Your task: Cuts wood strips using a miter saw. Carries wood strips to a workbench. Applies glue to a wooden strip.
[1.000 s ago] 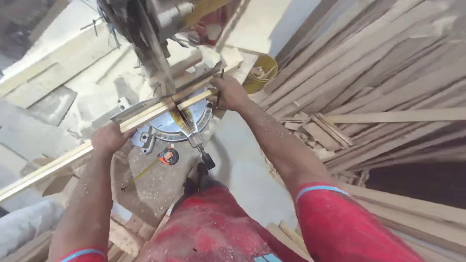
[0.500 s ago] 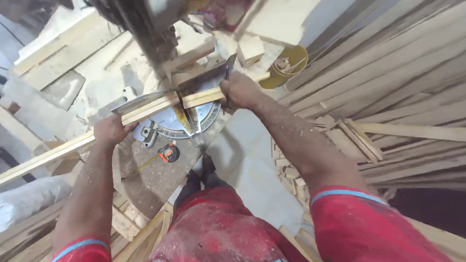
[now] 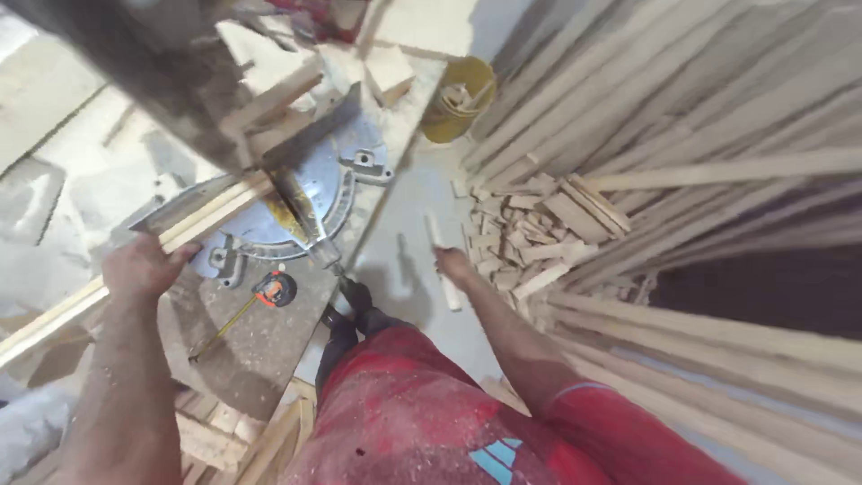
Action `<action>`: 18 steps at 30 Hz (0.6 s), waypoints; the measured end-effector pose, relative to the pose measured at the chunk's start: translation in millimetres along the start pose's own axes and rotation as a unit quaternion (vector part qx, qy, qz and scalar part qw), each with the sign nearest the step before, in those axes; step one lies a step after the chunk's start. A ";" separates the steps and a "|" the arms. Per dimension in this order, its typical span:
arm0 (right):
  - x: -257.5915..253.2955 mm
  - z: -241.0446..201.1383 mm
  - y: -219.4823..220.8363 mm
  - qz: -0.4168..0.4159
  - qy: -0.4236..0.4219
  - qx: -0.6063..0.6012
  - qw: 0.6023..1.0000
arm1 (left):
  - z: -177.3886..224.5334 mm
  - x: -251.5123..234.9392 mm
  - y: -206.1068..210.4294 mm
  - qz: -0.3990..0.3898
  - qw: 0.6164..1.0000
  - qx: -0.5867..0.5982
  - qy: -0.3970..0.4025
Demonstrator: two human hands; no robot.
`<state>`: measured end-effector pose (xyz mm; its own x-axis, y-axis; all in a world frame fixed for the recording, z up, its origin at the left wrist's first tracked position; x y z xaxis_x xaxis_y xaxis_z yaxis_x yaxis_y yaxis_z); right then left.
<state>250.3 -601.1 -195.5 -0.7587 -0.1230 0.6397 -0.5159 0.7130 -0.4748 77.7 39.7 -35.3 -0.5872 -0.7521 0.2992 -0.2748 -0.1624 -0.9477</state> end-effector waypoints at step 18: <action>47.9 -203.8 -343.5 0.417 -0.197 0.041 0.886 | 9.8 15.5 -1.2 -0.027 0.999 0.012 0.029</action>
<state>472.2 -711.2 121.4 -0.9614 0.1801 -0.2081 0.2752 0.6181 -0.7364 76.4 22.0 -30.7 -0.6150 -0.7041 0.3549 -0.2885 -0.2180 -0.9323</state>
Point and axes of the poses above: each hand's wrist, its own x-axis away from the middle knuckle, its own y-axis out of the palm, z = x × y, the point moved 9 cm from there along -x, towards the middle knuckle, and after that the axes turned 14 degrees about -y, right-handed, at the moved point
